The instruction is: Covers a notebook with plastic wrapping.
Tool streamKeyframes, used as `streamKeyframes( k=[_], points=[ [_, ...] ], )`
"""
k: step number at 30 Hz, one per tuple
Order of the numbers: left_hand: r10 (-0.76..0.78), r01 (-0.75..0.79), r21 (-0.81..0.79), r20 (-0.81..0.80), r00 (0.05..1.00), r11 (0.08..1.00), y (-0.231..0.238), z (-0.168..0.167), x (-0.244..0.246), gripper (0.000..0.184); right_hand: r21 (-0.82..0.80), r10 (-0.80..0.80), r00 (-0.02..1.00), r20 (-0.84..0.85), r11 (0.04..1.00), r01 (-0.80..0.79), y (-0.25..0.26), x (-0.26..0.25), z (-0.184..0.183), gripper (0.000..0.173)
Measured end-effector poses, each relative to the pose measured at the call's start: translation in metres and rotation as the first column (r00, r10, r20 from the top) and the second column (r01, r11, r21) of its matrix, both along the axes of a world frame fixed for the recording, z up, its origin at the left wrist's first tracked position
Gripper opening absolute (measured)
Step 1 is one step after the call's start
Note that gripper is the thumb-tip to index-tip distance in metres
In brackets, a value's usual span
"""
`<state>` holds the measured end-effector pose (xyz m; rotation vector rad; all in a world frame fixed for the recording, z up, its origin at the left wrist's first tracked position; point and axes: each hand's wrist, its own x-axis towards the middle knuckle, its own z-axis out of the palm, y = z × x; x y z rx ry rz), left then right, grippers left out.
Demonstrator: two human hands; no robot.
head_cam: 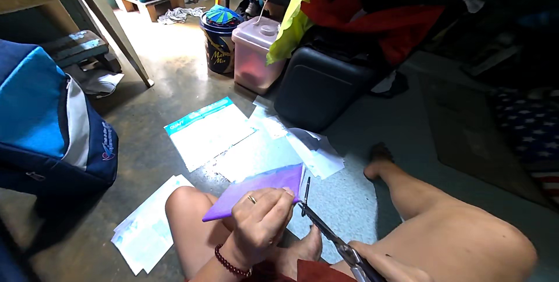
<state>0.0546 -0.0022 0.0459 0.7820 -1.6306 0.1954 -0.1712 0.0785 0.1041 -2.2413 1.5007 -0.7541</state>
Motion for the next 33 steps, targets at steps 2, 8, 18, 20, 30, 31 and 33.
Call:
streamKeyframes(
  k=[2, 8, 18, 20, 30, 31, 33],
  points=[
    [0.042, -0.042, -0.029, 0.021, 0.999, 0.999, -0.003, -0.004, 0.000, 0.012, 0.012, -0.021, 1.000, -0.010, 1.000, 0.021, 0.002, 0.003, -0.001, 0.064],
    [0.086, -0.084, -0.080, 0.029, 0.996, 0.993, -0.010, -0.019, -0.002, 0.010, 0.018, -0.073, 0.997, -0.038, 0.997, 0.074, 0.006, 0.011, -0.008, 0.064],
    [0.117, -0.117, -0.079, -0.004, 0.993, 0.990, -0.013, -0.028, -0.007, 0.007, -0.028, -0.101, 0.994, -0.053, 0.995, 0.099, 0.005, 0.014, -0.018, 0.062],
    [0.118, -0.118, -0.072, -0.001, 0.993, 0.990, -0.013, -0.028, -0.007, 0.008, -0.030, -0.095, 0.995, -0.039, 0.995, 0.094, 0.004, 0.012, -0.020, 0.060],
    [0.066, -0.068, -0.020, -0.090, 0.994, 0.997, -0.009, -0.024, -0.009, 0.009, 0.174, -0.119, 0.924, 0.364, 0.983, 0.057, -0.018, 0.002, -0.028, 0.077],
    [0.050, -0.053, -0.030, -0.092, 0.995, 0.998, -0.007, -0.024, -0.011, 0.008, 0.220, -0.145, 0.837, 0.528, 0.975, 0.030, -0.025, 0.009, -0.031, 0.064],
    [0.005, -0.009, -0.066, -0.065, 0.998, 0.998, -0.002, -0.023, -0.014, 0.007, 0.335, -0.276, 0.600, 0.751, 0.942, 0.014, -0.040, 0.030, -0.030, 0.034]
  ],
)
